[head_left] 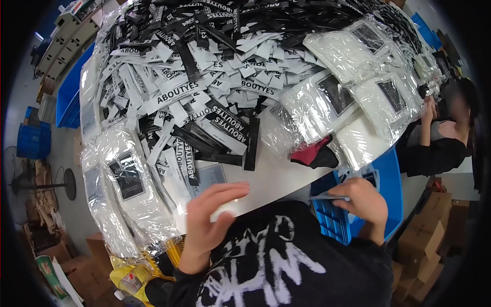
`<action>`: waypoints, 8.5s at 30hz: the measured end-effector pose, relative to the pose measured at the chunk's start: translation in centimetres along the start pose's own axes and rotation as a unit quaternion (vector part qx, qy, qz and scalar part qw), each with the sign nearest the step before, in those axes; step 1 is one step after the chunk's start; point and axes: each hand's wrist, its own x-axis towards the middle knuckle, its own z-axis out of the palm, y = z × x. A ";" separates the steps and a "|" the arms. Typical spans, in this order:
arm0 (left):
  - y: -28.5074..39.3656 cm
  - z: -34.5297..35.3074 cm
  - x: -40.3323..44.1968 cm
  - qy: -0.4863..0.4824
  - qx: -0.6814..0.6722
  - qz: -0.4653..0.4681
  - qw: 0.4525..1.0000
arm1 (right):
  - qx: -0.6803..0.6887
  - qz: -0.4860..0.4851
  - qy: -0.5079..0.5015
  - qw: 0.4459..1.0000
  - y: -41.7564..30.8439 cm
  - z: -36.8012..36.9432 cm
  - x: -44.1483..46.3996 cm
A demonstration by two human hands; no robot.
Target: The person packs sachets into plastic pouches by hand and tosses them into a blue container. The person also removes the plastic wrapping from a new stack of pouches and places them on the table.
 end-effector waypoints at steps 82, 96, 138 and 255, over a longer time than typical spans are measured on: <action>-4.3 3.3 -8.8 0.066 -0.145 -0.329 0.931 | 0.383 -0.193 -0.035 0.903 -6.5 11.8 11.7; -5.2 4.0 -8.4 0.152 -0.156 -0.283 0.934 | 0.189 -0.190 0.134 0.954 -8.2 10.5 10.9; -3.2 2.9 -4.7 0.044 0.260 0.034 0.964 | 0.605 -0.252 0.053 0.754 -8.3 7.7 12.3; -4.6 1.7 -6.1 -0.026 0.201 -0.232 0.951 | 0.559 -0.116 0.406 0.714 -4.2 14.5 12.4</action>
